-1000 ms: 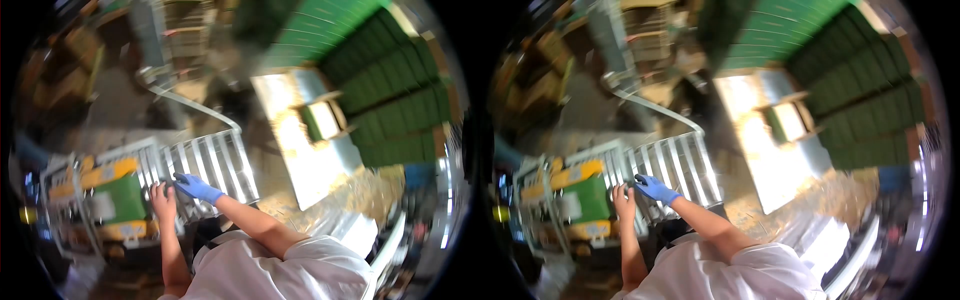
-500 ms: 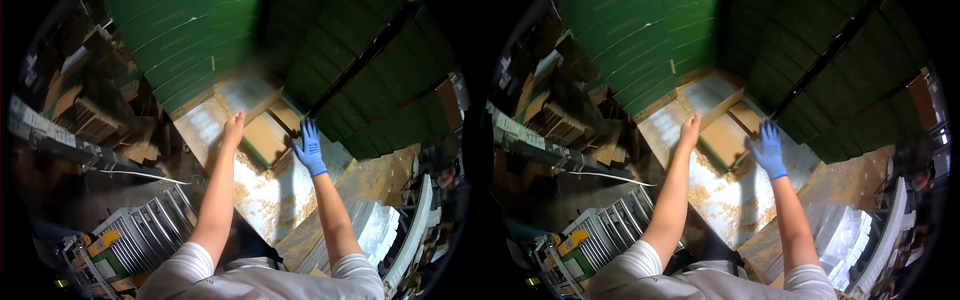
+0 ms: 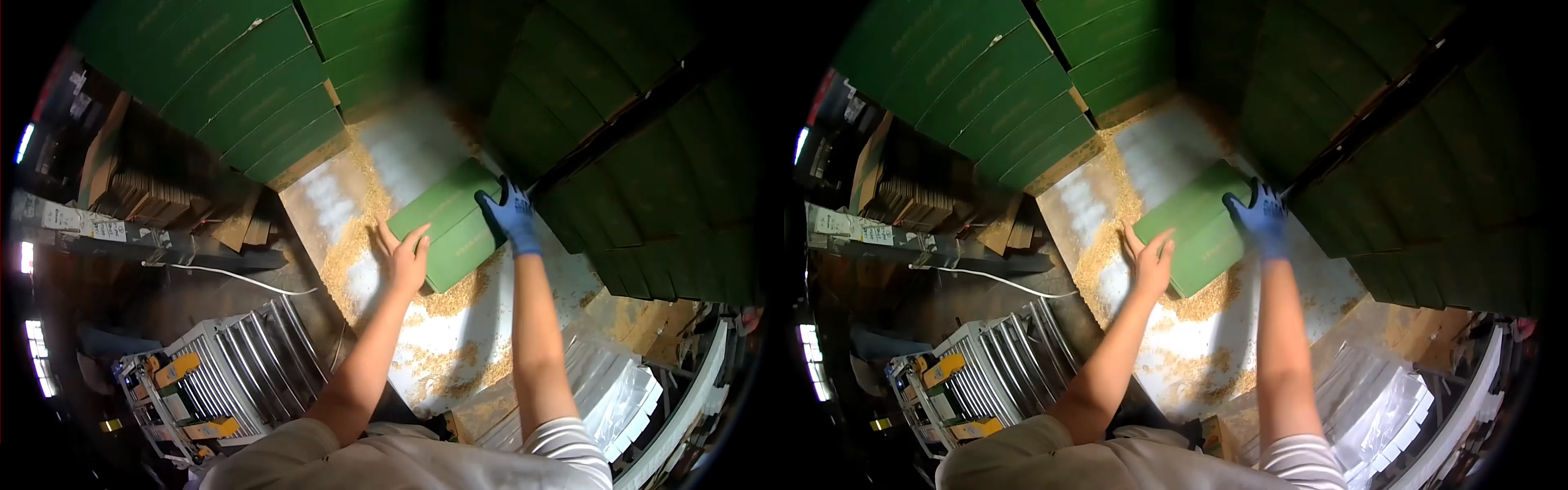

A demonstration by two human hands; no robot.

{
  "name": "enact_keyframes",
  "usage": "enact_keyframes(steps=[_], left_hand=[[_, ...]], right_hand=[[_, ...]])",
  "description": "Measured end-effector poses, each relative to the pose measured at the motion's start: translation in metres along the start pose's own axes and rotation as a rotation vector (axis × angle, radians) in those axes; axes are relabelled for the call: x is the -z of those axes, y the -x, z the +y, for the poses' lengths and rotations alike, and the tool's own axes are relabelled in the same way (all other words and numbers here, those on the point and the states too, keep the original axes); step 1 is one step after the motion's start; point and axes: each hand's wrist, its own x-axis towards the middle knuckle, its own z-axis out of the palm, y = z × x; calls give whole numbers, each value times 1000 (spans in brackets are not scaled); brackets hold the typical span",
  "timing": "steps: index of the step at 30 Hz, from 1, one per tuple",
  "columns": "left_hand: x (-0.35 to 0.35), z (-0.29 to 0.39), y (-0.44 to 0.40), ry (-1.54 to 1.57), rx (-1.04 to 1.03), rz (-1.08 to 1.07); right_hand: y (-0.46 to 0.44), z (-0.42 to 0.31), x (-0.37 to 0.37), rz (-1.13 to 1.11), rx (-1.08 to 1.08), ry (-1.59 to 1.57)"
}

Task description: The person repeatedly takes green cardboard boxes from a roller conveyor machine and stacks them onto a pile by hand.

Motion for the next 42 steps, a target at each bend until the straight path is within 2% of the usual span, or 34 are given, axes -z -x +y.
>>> enact_keyframes(steps=[1,2,3,6,7,10,12,13,16,17,20,22,24,26,27,28,29,30,32,34,35,36,38,39,40,41,42], left_hand=[[-9,5,3,201,133,33],[-15,8,7,406,265,69],[-21,3,9,530,189,161],[-14,19,24,514,122,312],[-2,20,29,597,-7,340],[68,20,47,707,-104,359],[130,1,61,661,-118,308],[166,-15,74,627,-118,303],[273,-92,147,633,16,244],[303,-137,180,503,-24,313],[395,-260,262,680,218,369],[453,-336,300,249,248,397],[493,-390,326,-163,319,368],[535,-400,342,-821,273,392],[549,-402,350,-863,217,517],[556,-409,362,-836,261,491],[560,-415,373,-812,300,467],[564,-414,383,-788,336,442],[570,-412,402,-789,426,444],[574,-409,412,-748,473,467],[586,-400,417,-787,481,445],[596,-391,417,-807,486,457],[591,-407,421,-776,488,481],[589,-418,422,-727,518,437],[587,-431,425,-654,483,432],[587,-435,427,-693,405,408],[580,-429,423,-696,411,456]], right_hand=[[-11,-12,20,-235,-116,-171],[-28,-6,12,-244,-59,-92],[-23,-21,23,-212,-59,-30],[-11,-53,73,-95,-33,48],[-2,-67,89,-99,-37,-48],[55,-114,102,-20,-31,-270],[91,-117,65,40,-16,-246],[120,-143,50,-20,4,-398],[223,-209,-27,-307,-8,-764],[261,-219,-66,-415,-1,-763],[369,-291,-166,-669,36,-859],[436,-331,-235,-825,-26,-633],[496,-379,-277,-752,168,-329],[538,-422,-316,-796,269,-372],[562,-446,-329,-739,301,-334],[582,-472,-339,-678,332,-303],[594,-500,-338,-796,335,-296],[614,-516,-354,-721,361,-267],[634,-548,-382,-875,379,-290],[662,-575,-377,-844,290,-306],[668,-577,-377,-936,275,-522],[664,-572,-396,-1022,456,-529],[656,-538,-426,-1077,1160,-487],[645,-526,-426,-1071,1330,-528],[627,-528,-414,-1350,1142,-364],[607,-556,-294,-1342,777,-38],[595,-534,-298,-1298,777,-71]])
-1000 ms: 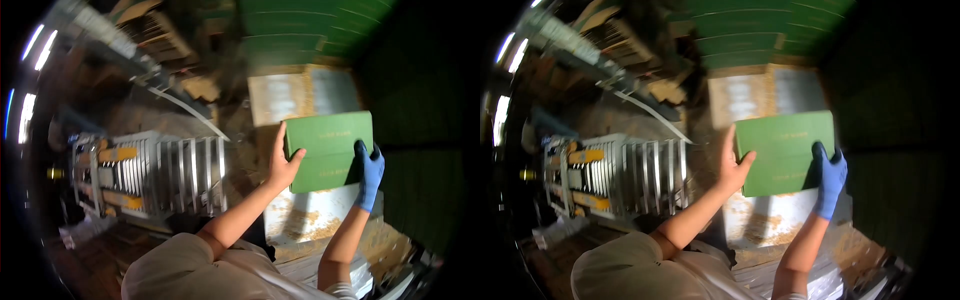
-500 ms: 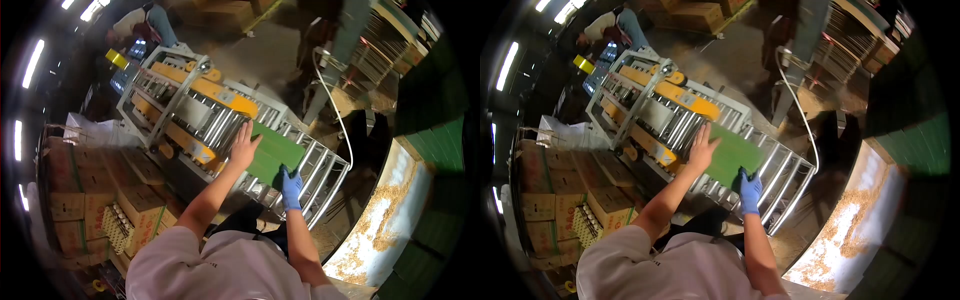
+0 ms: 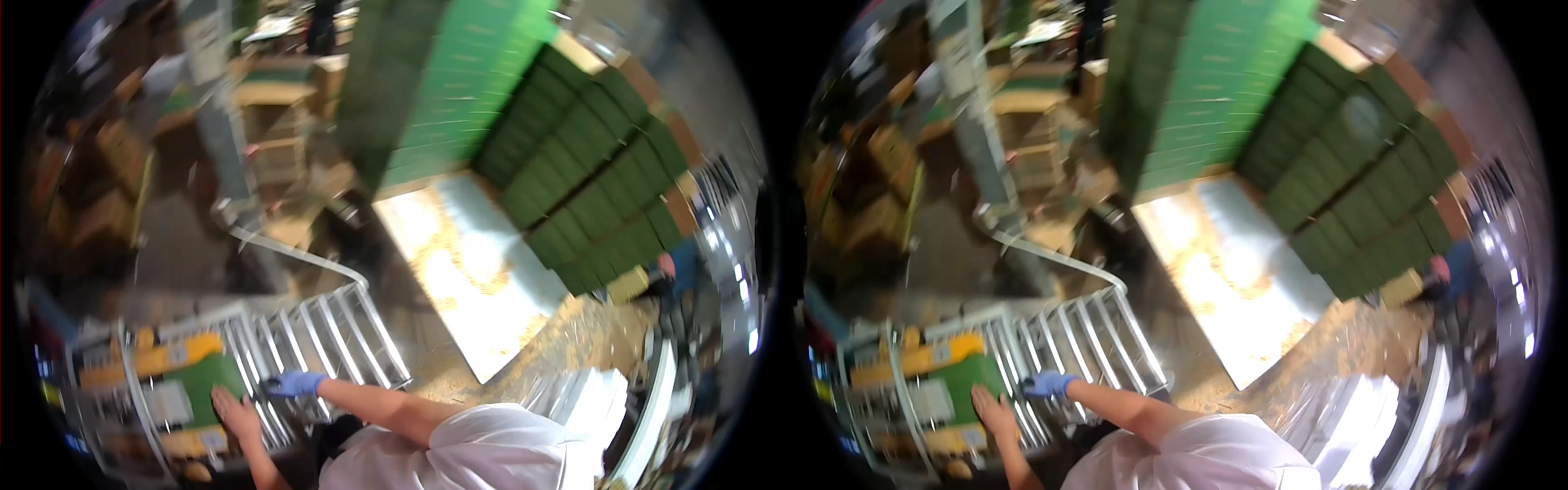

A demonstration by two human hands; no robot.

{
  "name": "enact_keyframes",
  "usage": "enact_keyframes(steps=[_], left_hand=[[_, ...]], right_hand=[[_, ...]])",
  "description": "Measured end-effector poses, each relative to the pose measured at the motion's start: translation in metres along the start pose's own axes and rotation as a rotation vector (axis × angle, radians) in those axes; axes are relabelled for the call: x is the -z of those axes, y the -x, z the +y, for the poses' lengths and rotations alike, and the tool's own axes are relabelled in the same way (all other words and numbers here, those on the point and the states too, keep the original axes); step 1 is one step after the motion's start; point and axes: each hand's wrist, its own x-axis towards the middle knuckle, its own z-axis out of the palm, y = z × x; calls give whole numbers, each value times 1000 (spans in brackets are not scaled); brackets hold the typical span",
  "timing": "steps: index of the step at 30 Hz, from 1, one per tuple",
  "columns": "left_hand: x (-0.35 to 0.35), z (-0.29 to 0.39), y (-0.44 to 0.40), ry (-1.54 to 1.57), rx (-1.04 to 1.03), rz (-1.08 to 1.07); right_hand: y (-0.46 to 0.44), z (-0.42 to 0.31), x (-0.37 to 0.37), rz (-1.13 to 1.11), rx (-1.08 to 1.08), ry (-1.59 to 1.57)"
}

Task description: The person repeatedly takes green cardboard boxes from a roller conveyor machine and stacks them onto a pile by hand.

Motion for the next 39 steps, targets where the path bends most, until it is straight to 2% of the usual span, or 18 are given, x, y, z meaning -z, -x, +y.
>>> enact_keyframes(steps=[1,4,6,7,8,9,11,15,16,18,21,26,28,30,31,34,36,39], left_hand=[[5,9,1,4,-47,-4],[-9,31,5,-103,-213,-85],[-14,88,4,134,-172,-200],[-19,118,-2,210,-275,-232],[-27,152,-11,285,-397,-276],[-36,191,-21,356,-485,-264],[-51,272,-38,457,-682,-269],[-48,449,-52,611,-919,-368],[-42,490,-48,659,-921,-370],[-39,555,-43,695,-999,-372],[-43,619,-24,663,-1084,-477],[-75,637,30,601,-1189,-625],[-96,609,52,536,-1201,-675],[-106,576,73,488,-1166,-779],[-110,558,83,495,-1106,-792],[-105,491,107,484,-964,-780],[-86,457,119,385,-779,-856],[-98,396,122,352,-814,-723]], right_hand=[[17,20,0,167,-18,45],[120,67,61,308,1,-151],[191,126,91,534,-8,-460],[243,137,119,641,-174,-446],[288,168,132,905,-139,-264],[348,156,156,981,-258,-580],[427,244,164,1471,-378,-341],[667,272,239,2179,-491,219],[729,272,259,2251,-579,565],[833,260,290,2272,-862,932],[952,250,330,2154,-1157,1112],[1067,247,401,1900,-1584,1197],[1097,244,430,1667,-1706,933],[1118,250,453,1611,-1624,555],[1118,256,455,1653,-1660,544],[1097,276,435,1924,-1596,986],[1080,266,411,2178,-1281,1039],[1072,266,371,2300,-1163,894]])
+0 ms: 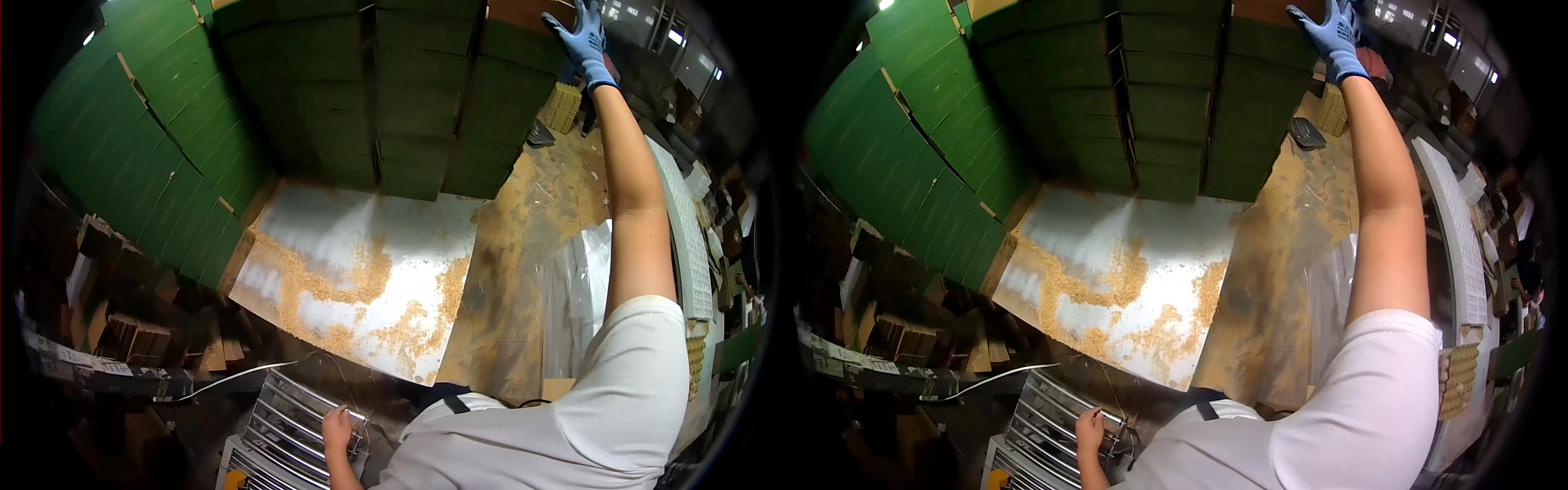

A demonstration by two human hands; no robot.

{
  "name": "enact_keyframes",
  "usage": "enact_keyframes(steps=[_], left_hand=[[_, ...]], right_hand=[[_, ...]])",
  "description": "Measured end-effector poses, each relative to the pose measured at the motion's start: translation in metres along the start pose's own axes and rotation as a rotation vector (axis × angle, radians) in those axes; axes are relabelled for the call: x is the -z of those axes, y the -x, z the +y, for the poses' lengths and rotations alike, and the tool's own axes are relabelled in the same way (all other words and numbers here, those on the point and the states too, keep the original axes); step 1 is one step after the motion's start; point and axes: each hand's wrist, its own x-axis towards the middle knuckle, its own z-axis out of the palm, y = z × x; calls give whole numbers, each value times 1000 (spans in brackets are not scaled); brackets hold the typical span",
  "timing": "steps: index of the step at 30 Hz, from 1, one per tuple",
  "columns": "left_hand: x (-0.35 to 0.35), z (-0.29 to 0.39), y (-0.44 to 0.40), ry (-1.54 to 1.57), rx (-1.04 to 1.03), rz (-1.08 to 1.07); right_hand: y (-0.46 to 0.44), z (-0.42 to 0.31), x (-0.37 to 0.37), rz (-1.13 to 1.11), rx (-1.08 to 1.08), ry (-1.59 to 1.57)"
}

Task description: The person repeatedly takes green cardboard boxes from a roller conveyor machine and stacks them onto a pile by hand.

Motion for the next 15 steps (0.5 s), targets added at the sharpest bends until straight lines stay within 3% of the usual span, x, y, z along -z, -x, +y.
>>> enact_keyframes(steps=[1,3,4,5,7,8,10,13,15], left_hand=[[-1,-10,10,-20,2,27],[-1,-14,31,52,120,69],[-7,-25,39,2,60,124],[-12,-29,50,39,117,149],[-24,-25,68,116,237,204],[-30,-20,76,106,213,245],[-53,-16,84,393,331,332],[-75,34,73,801,409,307],[-88,97,47,1003,391,287]], right_hand=[[8,19,5,-36,-8,-6],[20,65,14,71,257,-228],[42,74,25,11,212,-325],[47,123,10,-7,472,-14],[88,131,27,-205,-16,-644],[111,138,39,-311,-122,-770],[160,170,54,-443,-138,-670],[250,196,57,-735,-881,-884],[316,241,17,-916,-1146,-977]])
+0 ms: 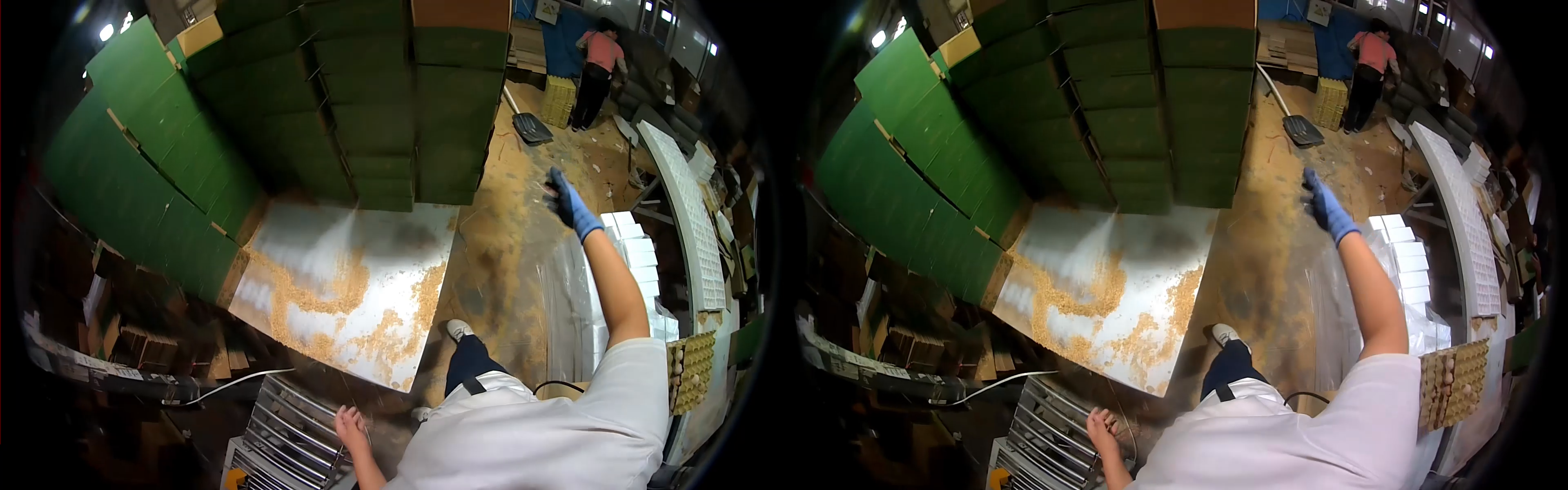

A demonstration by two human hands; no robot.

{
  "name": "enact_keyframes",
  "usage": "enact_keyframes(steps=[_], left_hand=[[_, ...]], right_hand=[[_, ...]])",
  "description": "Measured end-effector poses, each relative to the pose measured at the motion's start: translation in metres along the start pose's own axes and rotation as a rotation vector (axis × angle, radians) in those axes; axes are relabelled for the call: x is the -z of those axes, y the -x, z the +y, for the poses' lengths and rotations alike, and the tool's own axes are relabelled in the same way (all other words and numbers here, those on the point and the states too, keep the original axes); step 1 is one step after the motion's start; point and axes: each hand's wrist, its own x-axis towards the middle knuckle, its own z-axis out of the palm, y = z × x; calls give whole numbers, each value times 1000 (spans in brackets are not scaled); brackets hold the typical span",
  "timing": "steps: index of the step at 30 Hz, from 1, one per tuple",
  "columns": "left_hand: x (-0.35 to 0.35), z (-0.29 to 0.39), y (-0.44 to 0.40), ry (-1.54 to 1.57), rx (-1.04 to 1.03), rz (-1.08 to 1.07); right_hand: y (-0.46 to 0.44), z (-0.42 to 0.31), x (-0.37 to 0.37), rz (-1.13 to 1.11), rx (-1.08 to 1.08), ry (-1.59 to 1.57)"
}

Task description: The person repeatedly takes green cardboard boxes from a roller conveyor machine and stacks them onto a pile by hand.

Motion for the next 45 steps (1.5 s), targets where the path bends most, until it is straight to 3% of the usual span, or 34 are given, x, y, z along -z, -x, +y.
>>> enact_keyframes(steps=[2,5,7,10,11,14,17,18,20,23,24,25,26,28,29,31,32,33,35,36,40,45], left_hand=[[-89,42,0,41,30,-52],[-227,89,-25,3,-150,-250],[-330,127,-44,-69,-351,-322],[-484,211,-55,-171,-727,-313],[-528,239,-57,-227,-868,-267],[-626,307,-57,-434,-1270,-109],[-701,373,-62,-594,-1743,90],[-719,390,-59,-617,-1849,139],[-747,416,-55,-635,-1999,156],[-786,425,-52,-723,-1933,155],[-782,428,-67,-758,-2035,295],[-778,430,-67,-770,-2043,294],[-781,432,-64,-772,-2074,330],[-792,439,-54,-682,-2040,302],[-797,443,-49,-657,-2020,273],[-787,466,-45,-555,-1981,180],[-781,479,-38,-612,-1962,184],[-776,492,-33,-670,-1943,188],[-769,510,-27,-827,-1877,146],[-768,511,-27,-920,-1827,92],[-776,508,-32,-762,-1941,156],[-784,496,-18,-680,-1850,96]], right_hand=[[-11,33,-11,-37,-228,-92],[-89,82,-16,-154,-285,-191],[-158,103,-26,-250,-346,-260],[-251,125,-61,-199,-404,-322],[-291,143,-71,-233,-475,-377],[-336,109,-94,-135,-421,-421],[-438,168,-125,-17,313,-90],[-449,167,-130,-4,342,-36],[-466,153,-141,24,423,77],[-447,149,-144,-68,353,-65],[-452,159,-145,-111,332,-170],[-435,122,-133,-205,91,-270],[-456,137,-146,-296,-59,-564],[-494,171,-143,-350,-170,-566],[-469,138,-132,-417,-241,-670],[-458,119,-120,-466,-195,-450],[-465,114,-115,-458,-281,-456],[-475,140,-113,-538,-147,-368],[-514,162,-121,-627,-211,-441],[-518,159,-124,-636,-406,-597],[-469,89,-125,-423,-432,-384],[-459,80,-131,-254,-291,-450]])
